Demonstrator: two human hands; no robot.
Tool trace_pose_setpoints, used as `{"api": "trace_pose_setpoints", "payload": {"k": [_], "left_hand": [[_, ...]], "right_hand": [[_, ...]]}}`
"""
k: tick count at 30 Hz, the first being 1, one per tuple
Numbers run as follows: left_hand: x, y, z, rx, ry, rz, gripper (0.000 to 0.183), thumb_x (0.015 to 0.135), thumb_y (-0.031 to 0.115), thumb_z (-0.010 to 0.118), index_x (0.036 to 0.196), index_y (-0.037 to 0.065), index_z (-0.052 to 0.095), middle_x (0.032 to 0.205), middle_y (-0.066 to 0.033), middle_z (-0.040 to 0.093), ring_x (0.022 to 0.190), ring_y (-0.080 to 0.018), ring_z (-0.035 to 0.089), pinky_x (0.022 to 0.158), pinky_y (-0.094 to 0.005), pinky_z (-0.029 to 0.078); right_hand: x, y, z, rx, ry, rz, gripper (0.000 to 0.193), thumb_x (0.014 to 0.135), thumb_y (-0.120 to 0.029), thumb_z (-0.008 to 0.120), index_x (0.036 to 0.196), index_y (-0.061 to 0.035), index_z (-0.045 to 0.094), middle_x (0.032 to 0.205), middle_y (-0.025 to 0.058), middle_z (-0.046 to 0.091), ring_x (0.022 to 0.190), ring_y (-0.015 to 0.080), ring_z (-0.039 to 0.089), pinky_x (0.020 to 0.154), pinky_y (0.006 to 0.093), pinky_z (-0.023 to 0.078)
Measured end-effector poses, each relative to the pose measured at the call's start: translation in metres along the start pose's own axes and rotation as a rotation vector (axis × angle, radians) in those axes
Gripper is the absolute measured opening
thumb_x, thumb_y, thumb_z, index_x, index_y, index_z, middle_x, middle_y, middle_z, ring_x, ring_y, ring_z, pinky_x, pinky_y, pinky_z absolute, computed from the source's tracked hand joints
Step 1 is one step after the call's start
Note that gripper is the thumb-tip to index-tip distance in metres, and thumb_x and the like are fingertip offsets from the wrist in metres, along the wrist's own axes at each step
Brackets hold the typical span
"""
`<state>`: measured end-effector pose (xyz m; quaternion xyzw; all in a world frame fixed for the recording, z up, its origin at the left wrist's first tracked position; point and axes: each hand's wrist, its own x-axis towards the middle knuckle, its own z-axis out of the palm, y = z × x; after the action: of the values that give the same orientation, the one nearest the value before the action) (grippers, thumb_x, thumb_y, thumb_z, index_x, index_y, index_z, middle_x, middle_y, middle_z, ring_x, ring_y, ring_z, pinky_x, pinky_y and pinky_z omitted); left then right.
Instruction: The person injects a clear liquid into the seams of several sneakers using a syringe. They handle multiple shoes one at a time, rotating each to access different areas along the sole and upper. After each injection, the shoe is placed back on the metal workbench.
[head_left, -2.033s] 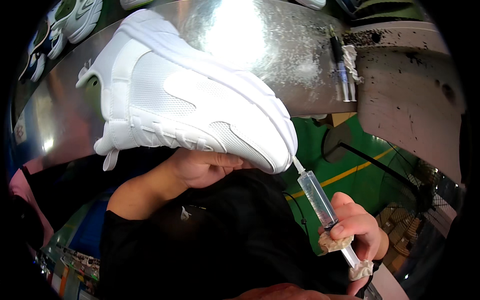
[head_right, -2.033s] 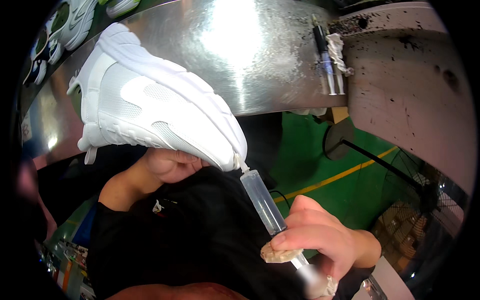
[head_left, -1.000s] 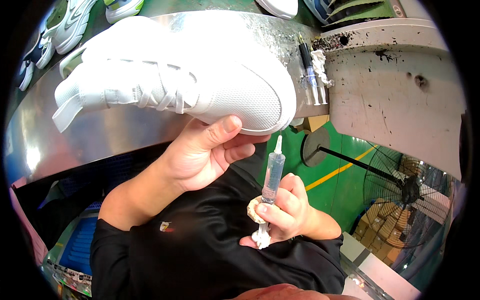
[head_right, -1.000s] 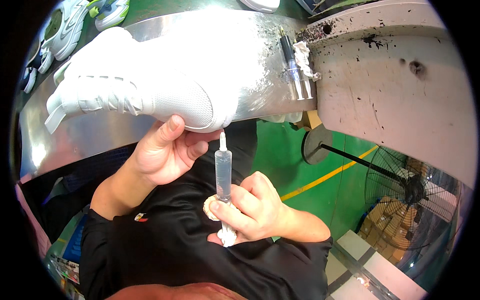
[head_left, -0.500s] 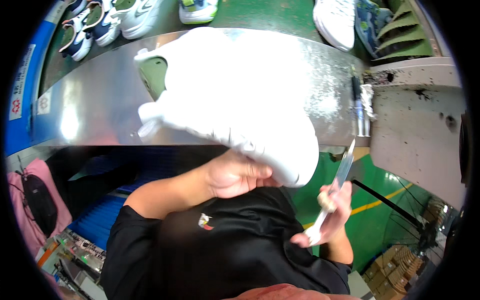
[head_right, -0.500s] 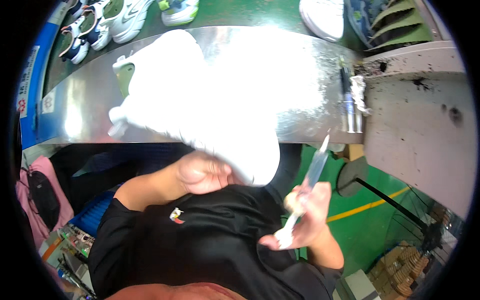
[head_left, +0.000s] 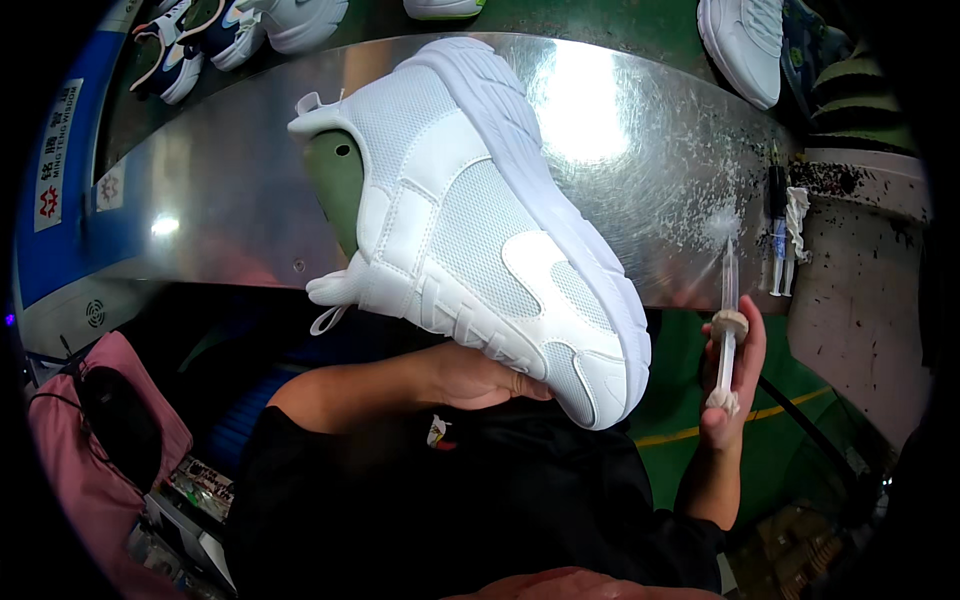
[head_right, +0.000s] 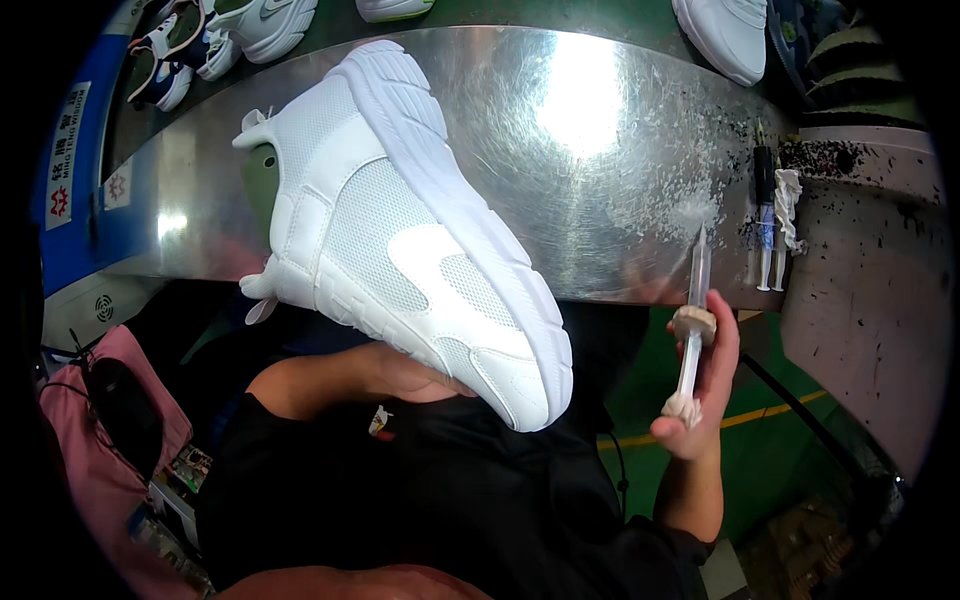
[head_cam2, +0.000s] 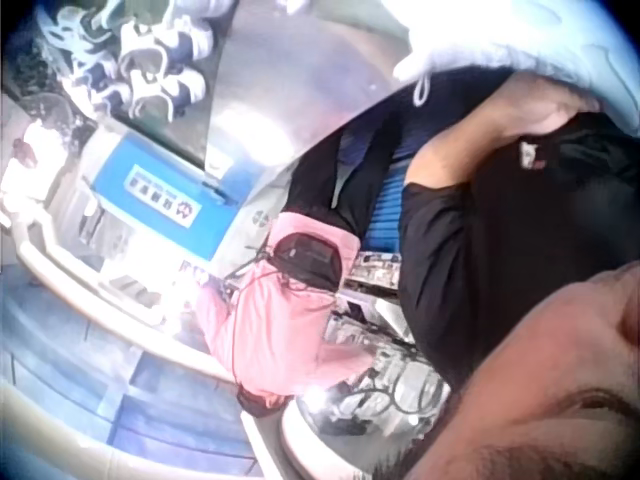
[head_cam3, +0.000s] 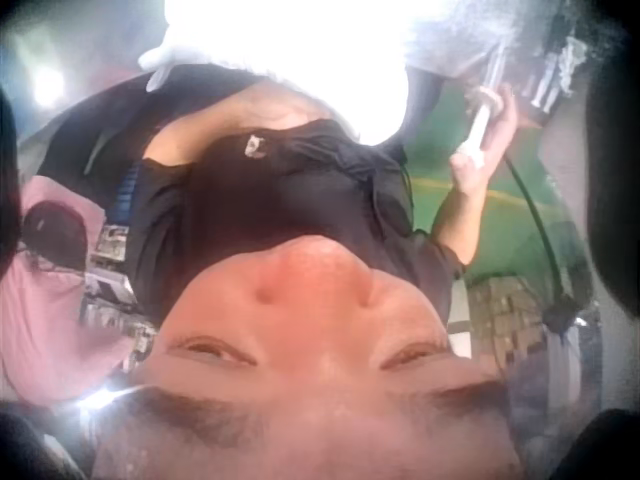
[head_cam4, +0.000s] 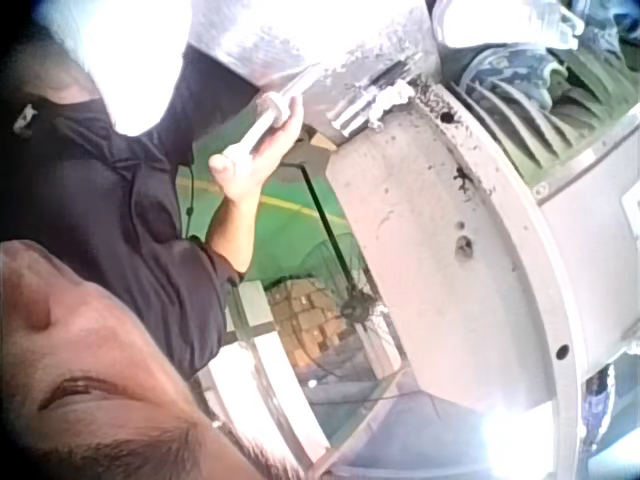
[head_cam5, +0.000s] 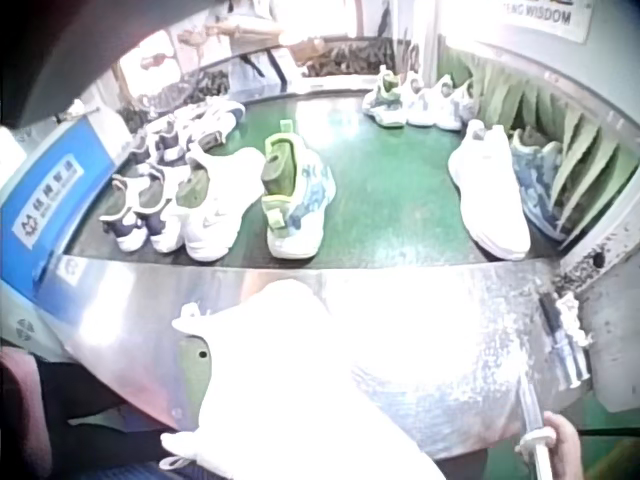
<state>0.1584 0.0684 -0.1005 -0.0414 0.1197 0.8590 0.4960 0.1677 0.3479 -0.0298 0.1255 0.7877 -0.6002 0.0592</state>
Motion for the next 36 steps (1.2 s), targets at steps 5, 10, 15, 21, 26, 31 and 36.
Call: {"api": "trace_pose_setpoints", "payload": {"k": [5, 10, 15, 21, 26, 31, 36], "left_hand": [[-0.003, 0.022, 0.007, 0.798, 0.026, -0.116, 0.030, 0.087, 0.011, 0.060, 0.117, 0.006, 0.058, 0.121, -0.0062, 0.058, 0.113, -0.0200, 0.052, 0.102, -0.0308, 0.037], [-0.004, 0.026, 0.007, 1.083, -0.025, -0.137, 0.030, 0.087, 0.013, 0.061, 0.116, 0.005, 0.059, 0.119, -0.0052, 0.059, 0.111, -0.0168, 0.053, 0.099, -0.0269, 0.038], [-0.006, 0.015, -0.006, 0.702, -0.131, -0.041, 0.029, 0.087, 0.014, 0.061, 0.115, 0.005, 0.059, 0.117, -0.0041, 0.059, 0.109, -0.0135, 0.054, 0.096, -0.0231, 0.039], [0.013, 0.002, -0.032, -0.182, -0.708, 0.633, 0.029, 0.088, 0.016, 0.061, 0.114, 0.004, 0.060, 0.115, -0.0028, 0.061, 0.106, -0.0096, 0.054, 0.093, -0.0184, 0.040], [0.022, 0.008, -0.055, -0.479, -0.989, 1.206, 0.029, 0.088, 0.017, 0.061, 0.113, 0.003, 0.061, 0.113, -0.0017, 0.062, 0.104, -0.0063, 0.055, 0.090, -0.0145, 0.041], [0.028, 0.011, -0.054, -0.560, -1.092, 1.323, 0.029, 0.088, 0.019, 0.061, 0.112, 0.002, 0.061, 0.111, -0.0006, 0.063, 0.102, -0.0030, 0.056, 0.087, -0.0106, 0.042], [0.028, 0.015, -0.046, -0.642, -1.156, 1.169, 0.029, 0.088, 0.018, 0.062, 0.112, 0.002, 0.062, 0.108, 0.0008, 0.064, 0.099, 0.0001, 0.057, 0.084, -0.0072, 0.042]], "right_hand": [[-0.022, -0.013, -0.007, 0.260, -0.099, -0.055, 0.122, 0.049, -0.076, 0.072, 0.132, 0.0049, 0.032, 0.116, 0.0118, 0.048, 0.099, 0.0208, 0.050, 0.085, 0.0342, 0.042], [-0.006, -0.054, 0.008, 0.686, -0.382, -0.051, 0.094, 0.053, -0.073, 0.071, 0.115, -0.0077, 0.047, 0.093, 0.0152, 0.059, 0.076, 0.0212, 0.050, 0.069, 0.0312, 0.041], [-0.004, -0.084, 0.026, 0.666, -0.514, -0.049, 0.079, 0.066, -0.071, 0.064, 0.110, -0.0075, 0.049, 0.088, 0.0173, 0.061, 0.074, 0.0219, 0.050, 0.069, 0.0328, 0.037], [0.004, -0.090, 0.041, 0.582, -0.545, -0.085, 0.078, 0.070, -0.072, 0.058, 0.109, -0.0047, 0.049, 0.088, 0.0169, 0.060, 0.075, 0.0207, 0.052, 0.066, 0.0324, 0.034], [0.006, -0.088, 0.049, 0.527, -0.525, -0.087, 0.080, 0.072, -0.074, 0.055, 0.108, -0.0030, 0.049, 0.087, 0.0155, 0.060, 0.073, 0.0193, 0.053, 0.066, 0.0323, 0.034], [0.006, -0.093, 0.050, 0.491, -0.504, -0.069, 0.079, 0.074, -0.073, 0.052, 0.107, -0.0022, 0.050, 0.086, 0.0153, 0.060, 0.070, 0.0179, 0.052, 0.064, 0.0317, 0.033], [0.006, -0.099, 0.051, 0.462, -0.479, -0.085, 0.079, 0.074, -0.074, 0.051, 0.106, -0.0017, 0.051, 0.083, 0.0149, 0.060, 0.067, 0.0176, 0.051, 0.063, 0.0308, 0.033]]}}
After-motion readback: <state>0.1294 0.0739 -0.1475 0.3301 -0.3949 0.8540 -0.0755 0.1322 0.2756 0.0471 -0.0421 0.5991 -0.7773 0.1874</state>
